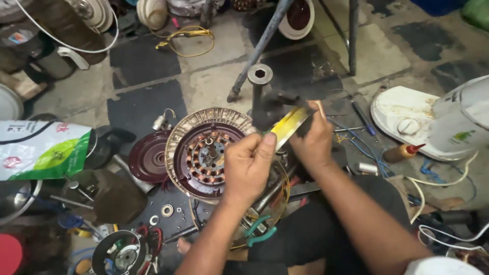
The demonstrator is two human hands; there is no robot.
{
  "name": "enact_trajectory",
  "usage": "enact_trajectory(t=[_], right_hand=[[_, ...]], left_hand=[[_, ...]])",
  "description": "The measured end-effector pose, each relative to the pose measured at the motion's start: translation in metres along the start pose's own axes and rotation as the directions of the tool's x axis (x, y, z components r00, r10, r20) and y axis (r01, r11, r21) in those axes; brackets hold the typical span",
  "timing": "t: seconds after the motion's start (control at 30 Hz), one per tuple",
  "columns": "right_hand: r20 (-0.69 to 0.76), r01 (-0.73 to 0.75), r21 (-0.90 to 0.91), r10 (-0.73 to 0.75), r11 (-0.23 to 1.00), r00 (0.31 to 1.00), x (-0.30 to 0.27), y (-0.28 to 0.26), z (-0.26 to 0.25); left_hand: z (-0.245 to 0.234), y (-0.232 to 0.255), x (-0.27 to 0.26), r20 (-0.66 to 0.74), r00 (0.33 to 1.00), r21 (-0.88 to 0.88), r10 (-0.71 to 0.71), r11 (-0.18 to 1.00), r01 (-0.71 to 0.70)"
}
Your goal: The person pours liquid from a bottle onto a fan stator, wipes the motor parts with a cloth, and fits the stator into the fan housing, hammering it down with a metal pipe.
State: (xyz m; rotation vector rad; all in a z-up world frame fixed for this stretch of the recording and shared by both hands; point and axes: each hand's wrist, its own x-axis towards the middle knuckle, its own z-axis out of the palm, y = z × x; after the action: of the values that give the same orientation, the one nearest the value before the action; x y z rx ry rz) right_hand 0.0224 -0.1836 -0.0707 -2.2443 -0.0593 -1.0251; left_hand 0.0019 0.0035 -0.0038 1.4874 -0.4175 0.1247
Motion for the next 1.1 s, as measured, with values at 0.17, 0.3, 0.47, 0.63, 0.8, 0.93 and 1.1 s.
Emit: enact_trajectory(t=[0.17, 0.3, 0.47, 0.63, 0.8, 0.93, 1.1], right_hand=[[0.416, -0.765, 0.470, 0.655, 0.439, 0.631, -0.060, -0.007, 0.060], [0.420, -0.637, 0.090, 0.551, 0.765, 0.721, -0.038, 0.008, 0.042], [0.255, 0.057, -0.455, 0.068, 0.889, 0.965, 0.026, 0.016, -0.009], [0.147, -0.449, 0.008, 0.443, 0.894, 0.885, -0.023, 0.001, 0.033], [0.424, -0.865, 0.394, 0.773, 0.312, 0.472, -0.055, -0.033, 0.043], [0.165, -0.104, -0.057, 0.112, 0.993, 0.980, 0.007, -0.022, -0.006], [0.257, 0.162, -0.314, -0.081, 0.936, 0.963, 0.017, -0.006, -0.027]], left_hand=[[-0.003, -0.014, 0.008, -0.033, 0.983, -0.121, 0.181, 0.976, -0.184], [-0.009, -0.017, 0.002, -0.035, 0.990, -0.175, 0.138, 0.974, -0.142], [-0.011, -0.016, -0.001, -0.036, 0.999, -0.261, -0.002, 0.965, -0.007], [-0.006, -0.012, -0.010, -0.079, 0.994, -0.221, 0.074, 0.971, -0.090], [-0.026, -0.015, -0.005, -0.058, 0.979, -0.208, 0.194, 0.957, -0.202], [-0.040, 0.000, 0.005, 0.039, 0.999, -0.293, 0.036, 0.956, -0.023], [-0.028, 0.003, -0.006, 0.008, 0.998, -0.152, -0.062, 0.986, 0.063]])
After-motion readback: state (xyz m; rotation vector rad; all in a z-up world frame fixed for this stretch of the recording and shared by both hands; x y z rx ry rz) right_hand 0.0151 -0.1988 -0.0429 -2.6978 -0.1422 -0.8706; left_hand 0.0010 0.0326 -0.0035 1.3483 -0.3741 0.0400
